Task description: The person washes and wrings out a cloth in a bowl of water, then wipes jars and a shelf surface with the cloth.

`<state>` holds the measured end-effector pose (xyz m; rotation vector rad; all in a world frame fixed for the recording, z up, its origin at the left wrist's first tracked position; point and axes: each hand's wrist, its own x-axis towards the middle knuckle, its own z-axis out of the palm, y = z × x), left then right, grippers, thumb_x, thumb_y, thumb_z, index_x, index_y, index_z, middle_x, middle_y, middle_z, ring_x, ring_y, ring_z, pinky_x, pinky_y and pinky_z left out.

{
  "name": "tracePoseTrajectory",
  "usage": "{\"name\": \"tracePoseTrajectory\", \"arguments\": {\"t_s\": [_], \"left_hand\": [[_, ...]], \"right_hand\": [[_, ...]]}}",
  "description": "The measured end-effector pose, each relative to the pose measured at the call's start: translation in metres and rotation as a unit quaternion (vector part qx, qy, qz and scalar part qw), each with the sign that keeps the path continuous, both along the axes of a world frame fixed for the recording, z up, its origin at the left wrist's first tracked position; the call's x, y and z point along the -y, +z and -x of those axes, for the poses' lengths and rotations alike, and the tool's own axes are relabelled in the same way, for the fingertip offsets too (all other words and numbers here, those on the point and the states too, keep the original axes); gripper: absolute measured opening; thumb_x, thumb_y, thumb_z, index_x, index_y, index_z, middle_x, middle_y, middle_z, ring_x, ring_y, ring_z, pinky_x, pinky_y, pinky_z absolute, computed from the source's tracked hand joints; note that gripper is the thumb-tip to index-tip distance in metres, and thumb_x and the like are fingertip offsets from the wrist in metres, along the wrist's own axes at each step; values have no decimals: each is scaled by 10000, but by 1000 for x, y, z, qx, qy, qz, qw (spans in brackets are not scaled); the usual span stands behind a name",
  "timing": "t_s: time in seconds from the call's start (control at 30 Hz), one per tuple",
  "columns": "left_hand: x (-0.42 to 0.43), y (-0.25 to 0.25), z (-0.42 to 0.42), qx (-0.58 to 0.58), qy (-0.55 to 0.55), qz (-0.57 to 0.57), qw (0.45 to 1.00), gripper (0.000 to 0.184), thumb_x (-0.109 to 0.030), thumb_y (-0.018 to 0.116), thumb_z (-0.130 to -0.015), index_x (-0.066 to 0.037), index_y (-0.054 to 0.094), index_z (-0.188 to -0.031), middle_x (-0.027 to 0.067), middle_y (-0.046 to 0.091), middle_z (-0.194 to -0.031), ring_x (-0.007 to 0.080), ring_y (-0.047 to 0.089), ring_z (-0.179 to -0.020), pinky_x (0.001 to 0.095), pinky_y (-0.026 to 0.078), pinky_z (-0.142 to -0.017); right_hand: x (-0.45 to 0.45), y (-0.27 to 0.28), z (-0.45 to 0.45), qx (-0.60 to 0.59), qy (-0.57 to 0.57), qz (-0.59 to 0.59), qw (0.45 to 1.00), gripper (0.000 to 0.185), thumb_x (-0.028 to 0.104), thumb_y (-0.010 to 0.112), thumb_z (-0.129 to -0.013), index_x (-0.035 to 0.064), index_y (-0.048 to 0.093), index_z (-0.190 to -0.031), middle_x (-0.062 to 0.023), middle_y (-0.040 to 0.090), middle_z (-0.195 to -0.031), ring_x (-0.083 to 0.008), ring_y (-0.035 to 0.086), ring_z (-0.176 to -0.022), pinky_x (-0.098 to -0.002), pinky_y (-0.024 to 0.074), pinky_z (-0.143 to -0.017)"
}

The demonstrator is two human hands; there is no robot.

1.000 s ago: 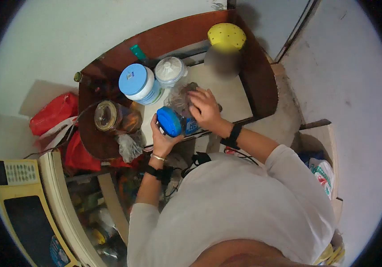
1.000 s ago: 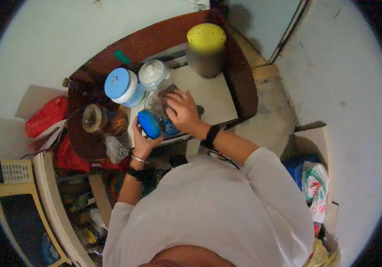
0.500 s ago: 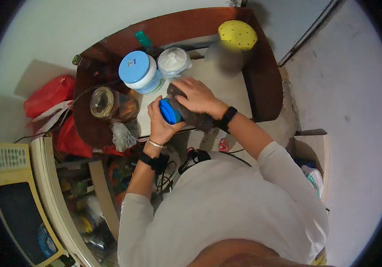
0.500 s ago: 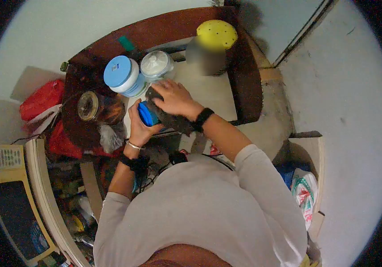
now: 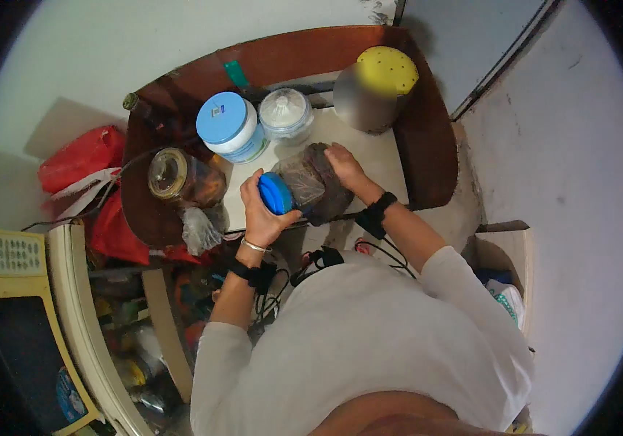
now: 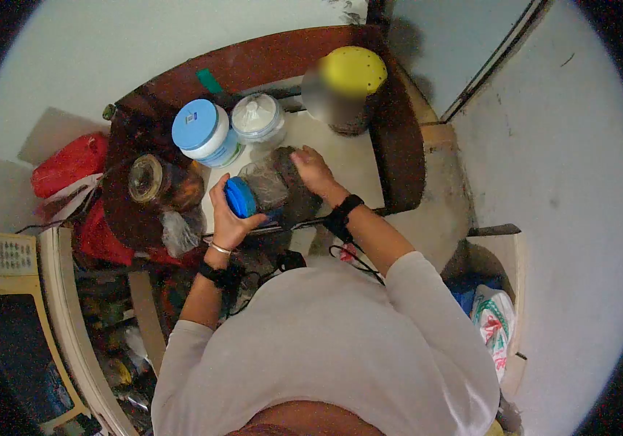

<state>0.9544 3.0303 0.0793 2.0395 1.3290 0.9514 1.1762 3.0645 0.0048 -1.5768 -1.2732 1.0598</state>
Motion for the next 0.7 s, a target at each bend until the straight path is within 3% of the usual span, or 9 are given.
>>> {"name": "tracePoseTrajectory", "arguments": {"t_s": [0.07,0.17,0.27,0.4,0.47,0.5,0.6,0.63,0.7], "left_hand": [[0,3,-2,0,1,12,1000,1006,-154,816,-434,-17,287,-1279,159,363,-1135,316,381,-1077,376,324,-957],[-6,2,-4,-12,-7,11,1000,975,-153,802,-447,-23,293,-1268,171,358,-1137,328,375,-1075,390,328,-952],[-5,2,-6,-18,3,13,1000,952,-158,792,-461,-28,293,-1262,183,345,-1145,341,366,-1077,404,330,-948],[-8,0,-8,-26,26,19,999,970,-164,793,-457,-24,278,-1267,184,333,-1152,348,359,-1080,408,328,-948],[-8,0,-10,-30,19,9,999,975,-171,795,-458,-16,272,-1267,185,331,-1153,350,356,-1083,410,326,-949],[-7,-1,-11,-25,30,15,999,975,-169,794,-456,-13,273,-1265,186,332,-1155,350,357,-1081,411,326,-949],[-4,-4,-13,-26,50,12,998,979,-164,789,-455,-7,273,-1272,179,343,-1150,335,369,-1074,396,322,-953],[-3,-4,-13,-32,61,5,998,982,-161,785,-457,-4,272,-1280,170,354,-1144,319,381,-1069,379,318,-957],[-1,-2,-12,-29,56,5,998,972,-152,777,-460,-4,275,-1279,171,355,-1145,321,381,-1070,379,318,-958]], "right_hand": [[17,27,20,214,-5,-155,964,445,308,454,-877,-23,456,-1174,-222,506,-1148,-340,475,-1082,-386,364,-921],[50,73,53,354,48,-246,901,463,247,494,-826,0,428,-1211,-201,404,-1267,-380,388,-1161,-521,344,-921],[59,101,62,410,133,-253,866,443,185,515,-808,17,437,-1210,-175,369,-1306,-371,366,-1190,-511,346,-923],[15,97,52,407,180,-258,858,419,221,494,-828,32,453,-1199,-153,402,-1289,-355,387,-1180,-481,380,-908],[-7,99,55,345,154,-115,919,395,258,456,-851,42,468,-1182,-132,437,-1265,-339,413,-1163,-465,403,-891],[-15,108,58,365,172,-50,914,387,284,427,-866,34,489,-1155,-160,465,-1228,-330,436,-1140,-460,415,-876],[-14,112,66,395,165,-34,903,363,265,458,-849,22,511,-1113,-185,474,-1204,-347,435,-1130,-457,417,-870],[-10,105,67,395,166,-35,903,363,265,458,-849,22,511,-1113,-185,474,-1204,-347,435,-1130,-457,417,-870],[9,86,69,401,56,-213,889,370,236,492,-824,26,509,-1128,-193,477,-1196,-351,443,-1115,-452,420,-858]]}}
